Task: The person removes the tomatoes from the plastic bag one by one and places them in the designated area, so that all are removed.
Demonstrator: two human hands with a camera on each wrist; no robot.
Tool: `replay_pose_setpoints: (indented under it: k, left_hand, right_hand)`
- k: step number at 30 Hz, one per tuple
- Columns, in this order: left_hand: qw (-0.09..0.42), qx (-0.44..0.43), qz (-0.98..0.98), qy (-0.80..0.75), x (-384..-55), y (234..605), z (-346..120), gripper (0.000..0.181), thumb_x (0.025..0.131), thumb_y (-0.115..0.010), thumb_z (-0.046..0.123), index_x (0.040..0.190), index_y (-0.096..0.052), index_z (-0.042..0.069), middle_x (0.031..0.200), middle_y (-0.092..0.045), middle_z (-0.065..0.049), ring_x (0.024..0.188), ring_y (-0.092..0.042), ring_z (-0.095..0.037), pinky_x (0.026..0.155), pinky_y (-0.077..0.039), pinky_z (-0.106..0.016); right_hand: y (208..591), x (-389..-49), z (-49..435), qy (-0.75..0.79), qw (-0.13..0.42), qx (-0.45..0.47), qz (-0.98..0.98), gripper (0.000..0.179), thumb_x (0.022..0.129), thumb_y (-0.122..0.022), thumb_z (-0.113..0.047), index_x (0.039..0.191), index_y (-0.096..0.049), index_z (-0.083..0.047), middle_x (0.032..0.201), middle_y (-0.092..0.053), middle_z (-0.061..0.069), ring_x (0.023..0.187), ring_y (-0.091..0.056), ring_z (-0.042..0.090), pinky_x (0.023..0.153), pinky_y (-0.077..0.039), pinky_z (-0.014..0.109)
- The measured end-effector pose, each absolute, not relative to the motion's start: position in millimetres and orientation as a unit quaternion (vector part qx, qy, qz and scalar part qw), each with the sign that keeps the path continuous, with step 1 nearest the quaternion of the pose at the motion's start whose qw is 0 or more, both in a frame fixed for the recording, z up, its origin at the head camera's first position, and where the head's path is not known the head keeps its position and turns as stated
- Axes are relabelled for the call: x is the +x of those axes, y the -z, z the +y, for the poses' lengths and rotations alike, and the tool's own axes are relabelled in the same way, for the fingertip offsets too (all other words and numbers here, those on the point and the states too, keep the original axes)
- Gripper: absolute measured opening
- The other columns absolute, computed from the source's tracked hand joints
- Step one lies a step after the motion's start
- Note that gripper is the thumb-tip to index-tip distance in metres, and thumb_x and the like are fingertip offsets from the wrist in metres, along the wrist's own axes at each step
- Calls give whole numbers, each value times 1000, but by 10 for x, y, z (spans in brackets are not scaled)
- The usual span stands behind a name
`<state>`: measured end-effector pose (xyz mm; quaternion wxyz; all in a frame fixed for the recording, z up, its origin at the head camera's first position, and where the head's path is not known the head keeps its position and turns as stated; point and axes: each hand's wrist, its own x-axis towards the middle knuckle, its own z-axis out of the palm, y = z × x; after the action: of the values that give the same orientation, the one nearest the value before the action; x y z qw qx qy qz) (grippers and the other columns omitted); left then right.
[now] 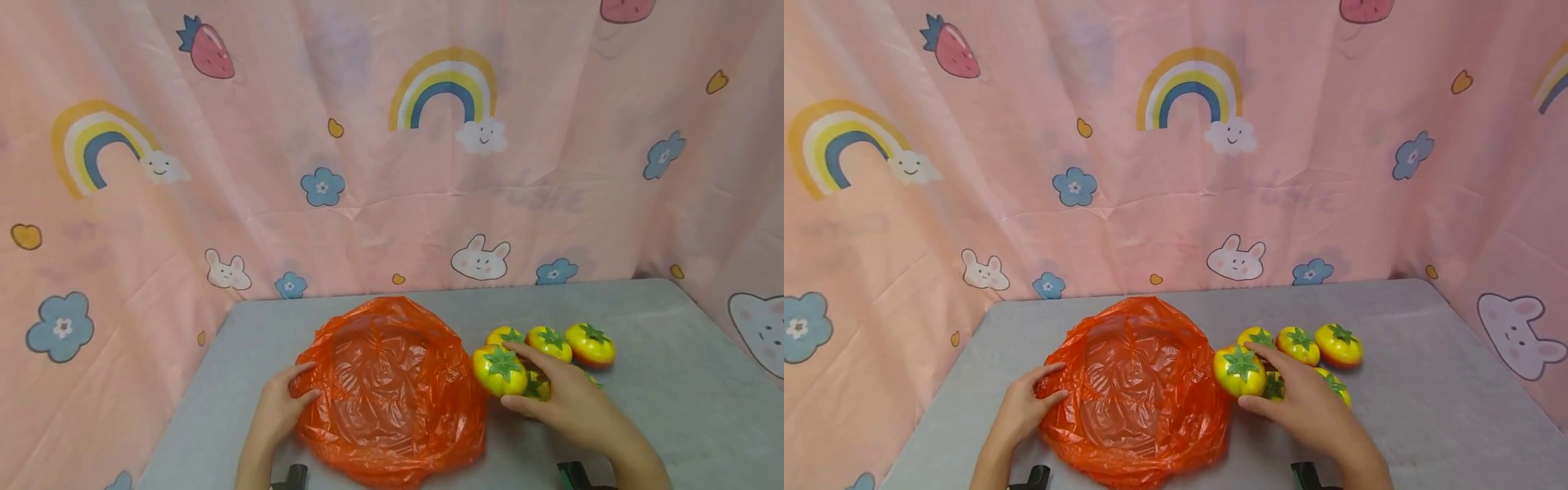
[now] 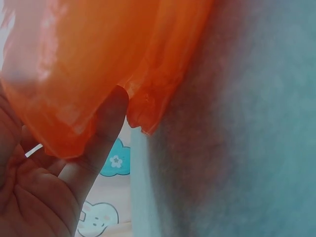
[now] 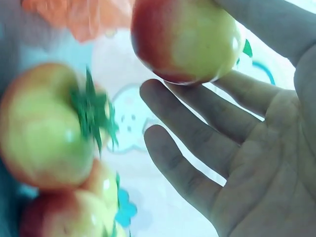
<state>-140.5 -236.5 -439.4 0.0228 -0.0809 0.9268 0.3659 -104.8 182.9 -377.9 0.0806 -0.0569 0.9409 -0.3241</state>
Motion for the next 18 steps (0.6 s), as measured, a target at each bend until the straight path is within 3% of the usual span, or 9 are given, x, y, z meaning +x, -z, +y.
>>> replay_pose_setpoints:
  k: [7, 18]
  left_hand:
    - [28, -83, 927, -365, -1399, 4400, -2359, 50, 87, -75, 6, 135, -62, 11, 144, -54, -23, 137, -45, -47, 111, -37, -64]
    - [13, -67, 928, -366, -1400, 4416, -2361, 50, 86, -75, 6, 134, -62, 10, 142, -55, -24, 136, -47, -47, 111, -38, -64]
  right_hand:
    - [3843, -1060, 2161, 322, 49, -73, 943, 84, 82, -74, -58, 149, -43, -17, 145, -52, 23, 117, -60, 40, 89, -54, 65]
    - [3897, -1096, 2638, 286, 102, 12, 953, 99, 87, -64, -65, 153, -29, 0, 135, -52, 33, 110, -57, 42, 83, -55, 56]
